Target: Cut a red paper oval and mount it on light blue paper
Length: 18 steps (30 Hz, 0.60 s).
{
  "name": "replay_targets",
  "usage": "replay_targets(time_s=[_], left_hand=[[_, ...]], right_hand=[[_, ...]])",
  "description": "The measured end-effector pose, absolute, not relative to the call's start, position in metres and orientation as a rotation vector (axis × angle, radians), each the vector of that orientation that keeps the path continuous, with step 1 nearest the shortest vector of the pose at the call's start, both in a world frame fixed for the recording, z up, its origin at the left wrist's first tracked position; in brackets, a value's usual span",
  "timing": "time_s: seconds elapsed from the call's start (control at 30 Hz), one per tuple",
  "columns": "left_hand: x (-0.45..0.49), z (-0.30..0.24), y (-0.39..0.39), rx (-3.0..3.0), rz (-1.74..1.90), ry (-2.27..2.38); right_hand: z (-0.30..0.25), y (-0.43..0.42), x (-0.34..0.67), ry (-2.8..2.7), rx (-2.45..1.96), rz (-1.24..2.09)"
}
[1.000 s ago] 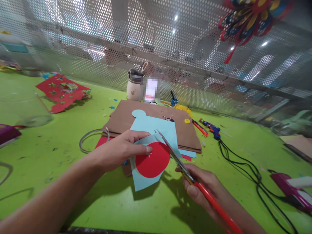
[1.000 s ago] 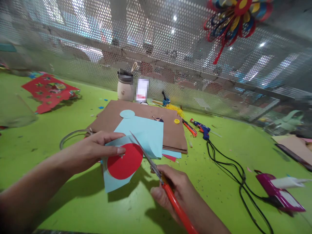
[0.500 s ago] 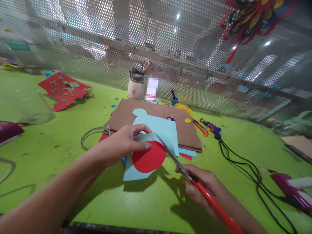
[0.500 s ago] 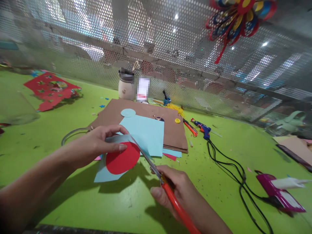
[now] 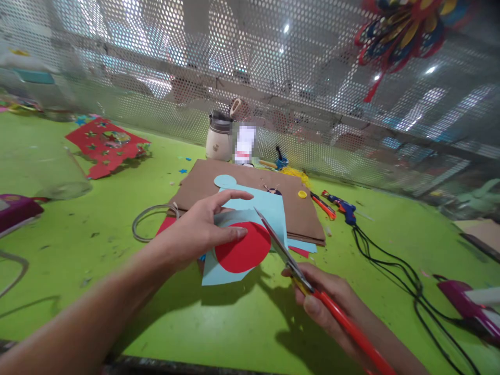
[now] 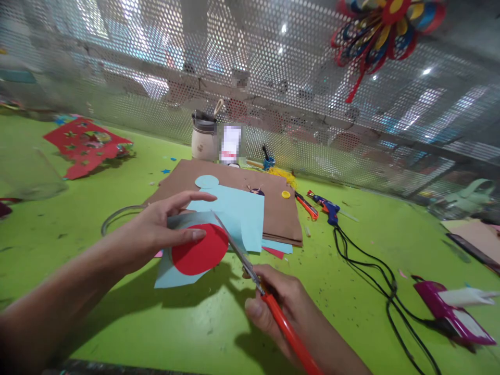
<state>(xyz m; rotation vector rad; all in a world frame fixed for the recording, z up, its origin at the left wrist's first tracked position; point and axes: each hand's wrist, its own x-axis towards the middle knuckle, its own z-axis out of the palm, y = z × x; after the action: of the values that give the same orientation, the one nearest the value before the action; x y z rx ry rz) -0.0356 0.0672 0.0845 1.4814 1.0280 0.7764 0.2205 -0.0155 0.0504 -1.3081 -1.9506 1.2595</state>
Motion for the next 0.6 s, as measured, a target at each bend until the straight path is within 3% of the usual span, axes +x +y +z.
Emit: replay_targets(time_s=[0.6], left_hand=[[-0.0350, 0.0844, 0.0644, 1.414, 0.804, 0.968]], right_hand=[[0.0477, -0.0205, 0.2119, -1.817, -1.371, 1.158]])
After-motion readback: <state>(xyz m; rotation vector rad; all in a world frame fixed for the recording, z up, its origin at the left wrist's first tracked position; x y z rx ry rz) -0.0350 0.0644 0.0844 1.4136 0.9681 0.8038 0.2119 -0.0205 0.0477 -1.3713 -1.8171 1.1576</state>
